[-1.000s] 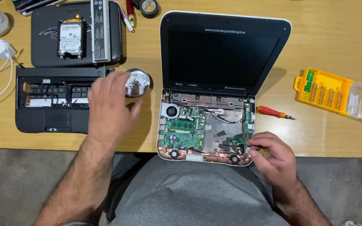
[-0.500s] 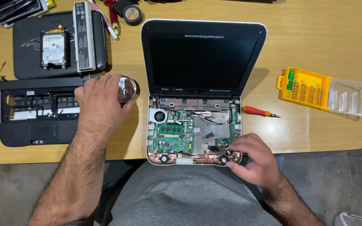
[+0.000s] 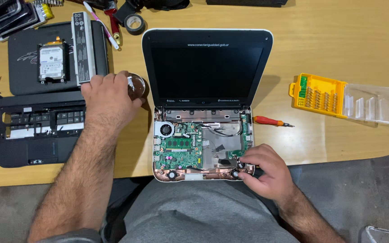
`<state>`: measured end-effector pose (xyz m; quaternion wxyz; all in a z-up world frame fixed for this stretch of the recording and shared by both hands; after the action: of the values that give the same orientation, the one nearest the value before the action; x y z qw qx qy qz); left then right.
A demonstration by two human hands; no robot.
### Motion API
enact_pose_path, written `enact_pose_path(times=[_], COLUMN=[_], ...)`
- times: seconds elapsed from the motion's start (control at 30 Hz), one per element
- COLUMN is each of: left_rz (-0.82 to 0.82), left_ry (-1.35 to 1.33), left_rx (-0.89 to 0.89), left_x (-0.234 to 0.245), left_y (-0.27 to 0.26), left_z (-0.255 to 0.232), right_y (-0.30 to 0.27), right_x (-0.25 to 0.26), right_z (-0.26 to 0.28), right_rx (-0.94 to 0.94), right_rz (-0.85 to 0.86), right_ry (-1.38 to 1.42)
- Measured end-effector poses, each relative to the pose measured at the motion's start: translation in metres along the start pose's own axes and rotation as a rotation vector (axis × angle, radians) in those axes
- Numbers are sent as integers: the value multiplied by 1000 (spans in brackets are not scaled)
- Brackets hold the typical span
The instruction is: The person removes the hard drive from a laptop using a screwdriver, then detaches the keyboard and palm rest to expose the motherboard. They continue to unscrew components inside the chassis and briefly hold a smartphone while working on the laptop.
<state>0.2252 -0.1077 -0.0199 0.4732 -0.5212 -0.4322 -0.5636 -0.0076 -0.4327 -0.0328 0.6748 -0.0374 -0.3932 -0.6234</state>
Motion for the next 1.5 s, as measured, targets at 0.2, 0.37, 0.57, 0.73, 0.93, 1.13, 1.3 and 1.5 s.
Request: enact_pose_path(times=[0.2, 0.37, 0.57, 0.73, 0.93, 1.13, 1.3, 1.5], left_rz=[-65, -194, -148, -170, -273, -270, -301, -290], left_ry=[-44, -172, -530, -636, -636, -622, -661, -687], left_rx=[-16, -57, -280, -333, -303, -288, -318, -334], left_x=[5, 46, 20, -8, -21, -22, -18, -17], left_y=[-6, -42, -97, -114, -117, -117, -118, -117], left_z=[2, -17, -49, -47, -37, -36, -37, -36], right_y=[3, 4, -2, -4, 8, 15, 47, 41], right_x=[0, -2, -5, -14, -21, -7, 39, 29], right_z=[3, 3, -11, -19, -11, -29, -45, -97], right_rx=[-19, -44, -64, -44, 91, 191, 38, -168], right_rz=[4, 26, 31, 90, 109, 163, -7, 60], right_ry=[-13, -56, -59, -84, -213, -249, -655, -829])
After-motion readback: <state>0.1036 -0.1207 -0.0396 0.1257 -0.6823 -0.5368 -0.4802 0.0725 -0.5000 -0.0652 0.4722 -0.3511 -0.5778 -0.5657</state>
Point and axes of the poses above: each hand's wrist, its own y-axis towards the middle knuckle, its own x-axis out of the back of the hand, z = x × y, the point moved 8 cm from there along y, towards the middle knuckle
